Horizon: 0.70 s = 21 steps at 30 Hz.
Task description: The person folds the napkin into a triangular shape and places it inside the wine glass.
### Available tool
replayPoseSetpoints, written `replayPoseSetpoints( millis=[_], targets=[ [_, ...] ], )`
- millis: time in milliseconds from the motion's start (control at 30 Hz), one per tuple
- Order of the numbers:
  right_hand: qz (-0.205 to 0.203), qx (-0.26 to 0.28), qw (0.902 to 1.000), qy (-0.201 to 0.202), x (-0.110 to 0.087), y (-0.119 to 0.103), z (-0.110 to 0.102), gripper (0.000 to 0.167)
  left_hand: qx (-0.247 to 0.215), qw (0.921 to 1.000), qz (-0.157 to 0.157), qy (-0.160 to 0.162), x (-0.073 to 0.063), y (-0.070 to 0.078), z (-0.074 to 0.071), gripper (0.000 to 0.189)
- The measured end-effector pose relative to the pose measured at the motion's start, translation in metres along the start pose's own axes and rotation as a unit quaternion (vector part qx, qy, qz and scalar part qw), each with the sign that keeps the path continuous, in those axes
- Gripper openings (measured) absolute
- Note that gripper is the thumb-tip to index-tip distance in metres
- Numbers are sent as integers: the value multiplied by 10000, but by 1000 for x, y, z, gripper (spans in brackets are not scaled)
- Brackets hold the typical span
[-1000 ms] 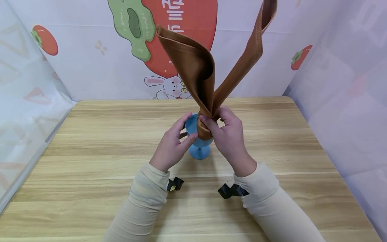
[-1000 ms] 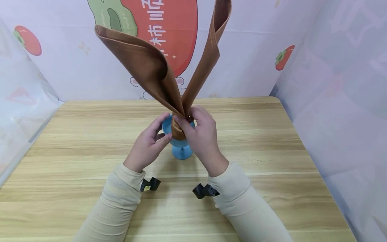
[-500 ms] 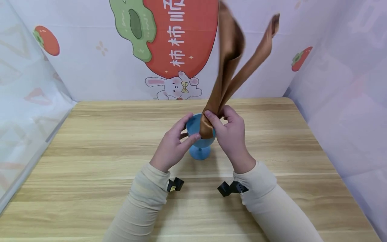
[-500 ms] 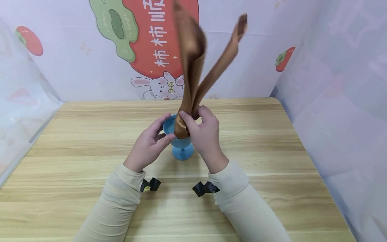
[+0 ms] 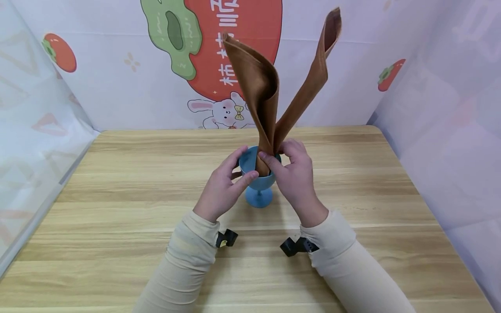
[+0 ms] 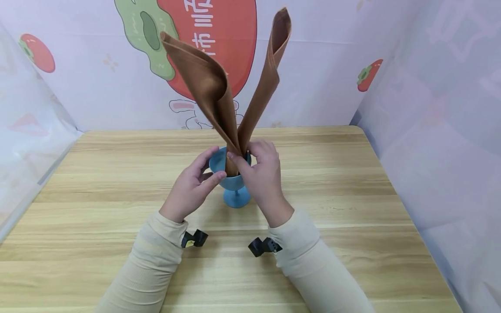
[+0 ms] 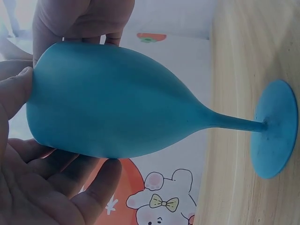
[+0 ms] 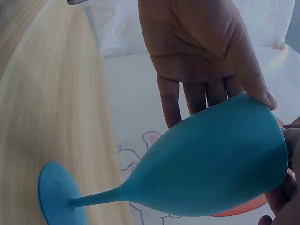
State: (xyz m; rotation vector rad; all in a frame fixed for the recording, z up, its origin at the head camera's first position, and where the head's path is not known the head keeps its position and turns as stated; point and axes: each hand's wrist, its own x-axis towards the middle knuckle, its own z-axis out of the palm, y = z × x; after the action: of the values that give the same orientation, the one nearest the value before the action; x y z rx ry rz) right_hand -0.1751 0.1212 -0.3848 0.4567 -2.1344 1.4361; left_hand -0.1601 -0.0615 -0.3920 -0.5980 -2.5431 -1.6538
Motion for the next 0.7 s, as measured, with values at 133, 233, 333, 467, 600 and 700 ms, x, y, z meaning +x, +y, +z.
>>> replayPoseSetpoints(
  millis=[133,233,333,467,600,700],
  targets=[
    [333,-19,9993,-159,-6,0,2,29,-10,10000,39,-1,0,-2,0,67],
    [503,100,9984,-240,-8,1,2,31,-16,10000,84,-6,0,-1,1,68],
    [584,232,9976,-303,-8,1,1,33,-22,9999,116,-8,0,0,1,68],
    [684,224,9962,-491,-7,0,-1,33,-39,9999,125,-5,0,0,1,67],
    [765,138,9943,-728,-5,-2,-5,31,-38,9999,110,-9,-1,1,2,67],
    [886,87,9920,-894,-4,-2,-8,30,2,10000,84,-34,-1,2,2,67]
  ],
)
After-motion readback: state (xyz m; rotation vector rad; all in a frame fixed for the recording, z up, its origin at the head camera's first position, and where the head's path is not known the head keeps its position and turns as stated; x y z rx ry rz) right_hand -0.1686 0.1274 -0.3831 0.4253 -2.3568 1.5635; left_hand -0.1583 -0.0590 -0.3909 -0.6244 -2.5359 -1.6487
